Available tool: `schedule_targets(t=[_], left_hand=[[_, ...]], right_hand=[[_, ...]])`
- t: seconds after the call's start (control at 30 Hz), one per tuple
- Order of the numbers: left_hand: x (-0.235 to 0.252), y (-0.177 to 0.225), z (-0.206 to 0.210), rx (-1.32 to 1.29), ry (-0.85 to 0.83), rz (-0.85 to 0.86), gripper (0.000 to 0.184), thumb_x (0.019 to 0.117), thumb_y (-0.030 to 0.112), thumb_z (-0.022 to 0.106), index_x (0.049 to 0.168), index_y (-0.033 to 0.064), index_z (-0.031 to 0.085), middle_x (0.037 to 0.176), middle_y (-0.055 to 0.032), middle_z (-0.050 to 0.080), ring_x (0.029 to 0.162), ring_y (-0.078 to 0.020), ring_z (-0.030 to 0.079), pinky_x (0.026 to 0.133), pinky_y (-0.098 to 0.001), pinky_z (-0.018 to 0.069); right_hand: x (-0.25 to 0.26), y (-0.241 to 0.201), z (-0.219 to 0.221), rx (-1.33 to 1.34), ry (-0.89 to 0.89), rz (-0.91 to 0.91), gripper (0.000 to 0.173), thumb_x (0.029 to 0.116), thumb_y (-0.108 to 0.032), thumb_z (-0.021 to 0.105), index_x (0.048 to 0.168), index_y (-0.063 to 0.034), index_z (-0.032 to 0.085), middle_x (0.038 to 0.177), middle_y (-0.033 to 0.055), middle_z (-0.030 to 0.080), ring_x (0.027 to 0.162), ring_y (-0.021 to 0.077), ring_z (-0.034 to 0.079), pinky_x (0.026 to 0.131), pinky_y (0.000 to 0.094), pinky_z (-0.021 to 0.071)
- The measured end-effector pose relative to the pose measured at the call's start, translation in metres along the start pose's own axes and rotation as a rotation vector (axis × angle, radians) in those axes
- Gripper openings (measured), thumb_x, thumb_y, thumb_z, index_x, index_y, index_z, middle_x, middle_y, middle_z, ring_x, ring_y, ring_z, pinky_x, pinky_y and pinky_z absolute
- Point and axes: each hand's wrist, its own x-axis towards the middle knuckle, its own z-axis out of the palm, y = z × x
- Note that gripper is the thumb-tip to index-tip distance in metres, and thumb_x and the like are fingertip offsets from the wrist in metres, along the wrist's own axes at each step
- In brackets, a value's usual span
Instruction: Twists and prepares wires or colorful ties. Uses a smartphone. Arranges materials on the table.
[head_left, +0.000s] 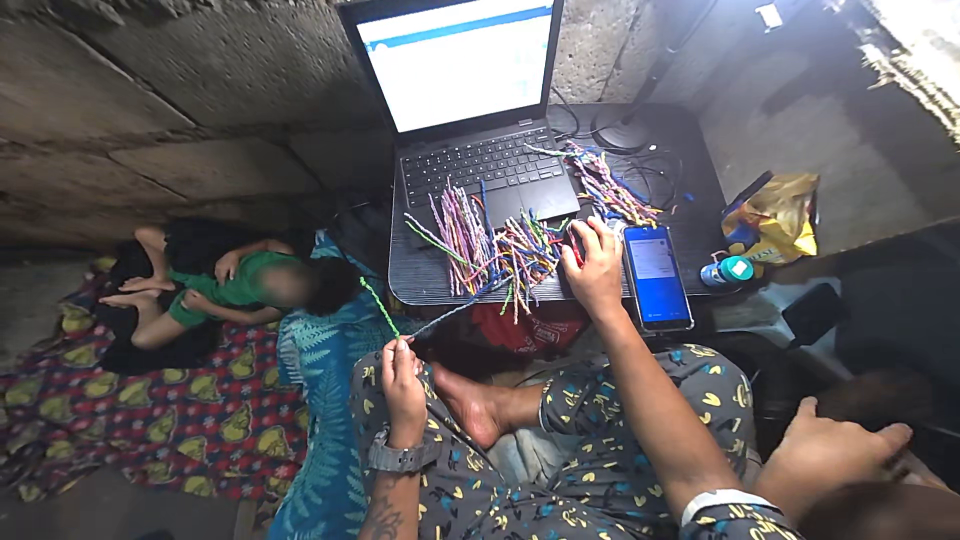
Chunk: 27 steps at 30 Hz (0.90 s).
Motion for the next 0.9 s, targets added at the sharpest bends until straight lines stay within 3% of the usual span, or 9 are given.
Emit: schedule_targets(t=[0.33,0.9], left_hand=[[0.0015,-0.0016,-0.0005,0.018,-0.010,0.007,0.022,0.1076,0.012,0.032,0.108,0.0054,0.053,0.067,0.0126,0.042,0.054,0.0042,0.043,0.055,-0.0111,0.0406],[0.0009,-0.0019,0.0003,0.015,-0.015,0.013,0.022,0.1076,0.012,0.033,0.108,0.0057,0.054,0.068,0.0121,0.042,0.054,0.0039,0.042,0.055,-0.0113,0.0401]], right_hand=[[0.0001,0.0006,-0.0011,0.030,-0.009,-0.009,0.041,0.0976,-0.022,0.061,0.135,-0.0056,0.064,0.147,0.0220,0.054,0.131,0.0460,0.052,0.106,0.0583,0.0442],[-0.0005,0.0026,0.0008,0.030,0.006,-0.042,0.039,0.0975,-0.022,0.062,0.133,-0.0060,0.066,0.145,0.0224,0.055,0.130,0.0455,0.054,0.107,0.0575,0.0432]])
